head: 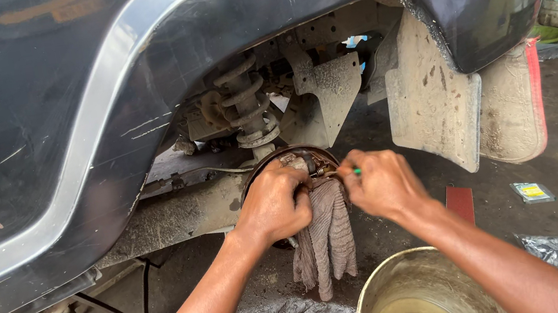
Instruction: The person cleans the brake assembly with a rag and applies lubricant using a small brush. They then use a screwdriver to adjust components within the drum brake assembly, including springs and the wheel cylinder area, while working in a vehicle service bay.
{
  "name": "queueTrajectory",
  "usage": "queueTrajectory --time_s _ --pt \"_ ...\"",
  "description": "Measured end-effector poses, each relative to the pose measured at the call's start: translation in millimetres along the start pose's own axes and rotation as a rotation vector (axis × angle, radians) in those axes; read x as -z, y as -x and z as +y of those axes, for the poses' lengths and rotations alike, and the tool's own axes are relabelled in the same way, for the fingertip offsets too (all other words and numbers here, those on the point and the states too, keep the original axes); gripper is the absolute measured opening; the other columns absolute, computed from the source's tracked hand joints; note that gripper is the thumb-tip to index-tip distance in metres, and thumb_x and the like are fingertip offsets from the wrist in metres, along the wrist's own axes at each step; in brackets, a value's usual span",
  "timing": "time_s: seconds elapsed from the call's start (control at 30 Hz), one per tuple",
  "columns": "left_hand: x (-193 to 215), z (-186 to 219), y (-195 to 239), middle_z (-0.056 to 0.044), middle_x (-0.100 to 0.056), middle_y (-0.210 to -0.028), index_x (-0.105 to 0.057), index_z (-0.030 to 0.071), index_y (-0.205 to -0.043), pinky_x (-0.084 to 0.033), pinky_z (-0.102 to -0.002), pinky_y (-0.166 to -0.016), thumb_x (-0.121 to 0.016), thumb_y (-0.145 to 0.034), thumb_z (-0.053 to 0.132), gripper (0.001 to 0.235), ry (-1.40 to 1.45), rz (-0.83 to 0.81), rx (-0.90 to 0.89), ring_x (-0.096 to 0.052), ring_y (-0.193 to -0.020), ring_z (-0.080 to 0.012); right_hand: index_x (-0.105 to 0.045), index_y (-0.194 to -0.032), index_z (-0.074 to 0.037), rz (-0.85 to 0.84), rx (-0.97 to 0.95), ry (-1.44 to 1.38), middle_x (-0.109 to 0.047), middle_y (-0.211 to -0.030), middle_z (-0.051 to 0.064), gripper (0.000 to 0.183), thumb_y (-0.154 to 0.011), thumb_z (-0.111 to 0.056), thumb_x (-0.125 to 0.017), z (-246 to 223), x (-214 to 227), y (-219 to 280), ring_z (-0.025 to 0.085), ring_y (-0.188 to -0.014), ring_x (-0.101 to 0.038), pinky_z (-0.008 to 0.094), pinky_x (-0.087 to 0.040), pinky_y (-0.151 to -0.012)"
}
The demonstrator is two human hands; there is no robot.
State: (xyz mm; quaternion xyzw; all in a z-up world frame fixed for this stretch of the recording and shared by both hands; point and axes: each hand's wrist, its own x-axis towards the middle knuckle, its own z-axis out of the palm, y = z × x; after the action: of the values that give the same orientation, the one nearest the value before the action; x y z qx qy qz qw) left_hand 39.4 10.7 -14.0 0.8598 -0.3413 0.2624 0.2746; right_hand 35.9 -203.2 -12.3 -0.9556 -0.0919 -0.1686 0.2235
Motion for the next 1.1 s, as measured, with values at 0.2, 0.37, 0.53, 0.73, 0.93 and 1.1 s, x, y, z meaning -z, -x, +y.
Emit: queueTrajectory --time_s 0.2,0.37,0.53,0.73,0.93,1.1 --pt "17 13 -1 -0.016 -0.076 -0.091 -0.072 0.0 -0.097 -0.058 -0.04 -0.083 -0.056 -0.088 0.008 0.02 0.322 0.058 0.216 -0.074 -0.085 -0.0258 -0.072 -0.091 0.0 0.375 0.387 0.132 -0.071 -0.074 0.022 0.016 -0.093 -0.013 -0.063 13 -13 -3 0.032 -0.053 -0.068 0.045 -0.057 -0.05" --pt "37 16 -21 -0.015 -0.073 -0.106 -0.063 0.006 -0.111 -0.055 -0.039 -0.094 -0.051 -0.1 0.02 0.022 0.602 0.193 0.548 -0.07 -0.098 -0.0226 -0.068 -0.099 0.005 0.239 0.219 0.294 -0.068 -0.072 0.028 0.02 -0.098 -0.012 -0.059 18 -34 22 0.036 -0.049 -0.066 0.043 -0.055 -0.037" --pt "71 1 -7 -0.011 -0.072 -0.104 -0.067 0.005 -0.107 -0.053 -0.036 -0.091 -0.057 -0.096 0.02 0.021 0.534 0.18 0.679 -0.068 -0.095 -0.0205 -0.064 -0.097 0.005 0.242 0.182 0.11 -0.066 -0.065 0.022 0.019 -0.1 -0.009 -0.052 18 -35 22 0.029 -0.044 -0.065 0.04 -0.052 -0.037" --pt "75 -2 17 -0.012 -0.071 -0.093 -0.068 0.003 -0.103 -0.051 -0.035 -0.083 -0.058 -0.092 0.018 0.021 0.397 0.047 0.742 -0.063 -0.088 -0.0196 -0.065 -0.1 0.003 0.239 0.027 0.019 -0.07 -0.074 0.027 0.016 -0.097 -0.009 -0.054 6 -55 42 0.038 -0.057 -0.07 0.048 -0.057 -0.053" --pt "51 -23 38 -0.012 -0.069 -0.096 -0.063 0.001 -0.107 -0.051 -0.038 -0.084 -0.052 -0.092 0.015 0.023 0.398 -0.002 0.735 -0.062 -0.09 -0.019 -0.075 -0.094 -0.009 0.264 -0.146 -0.107 -0.076 -0.093 0.024 0.014 -0.087 -0.017 -0.065 15 -38 49 0.042 -0.09 -0.074 0.049 -0.058 -0.085" --pt "-15 -17 75 -0.023 -0.07 -0.1 -0.05 0.001 -0.124 -0.054 -0.047 -0.09 -0.046 -0.1 0.017 0.03 0.075 -0.099 0.634 -0.068 -0.098 -0.0376 -0.078 -0.093 -0.016 0.148 -0.262 -0.14 -0.078 -0.096 0.016 0.018 -0.086 -0.03 -0.069 18 -41 78 0.04 -0.099 -0.073 0.051 -0.056 -0.088"
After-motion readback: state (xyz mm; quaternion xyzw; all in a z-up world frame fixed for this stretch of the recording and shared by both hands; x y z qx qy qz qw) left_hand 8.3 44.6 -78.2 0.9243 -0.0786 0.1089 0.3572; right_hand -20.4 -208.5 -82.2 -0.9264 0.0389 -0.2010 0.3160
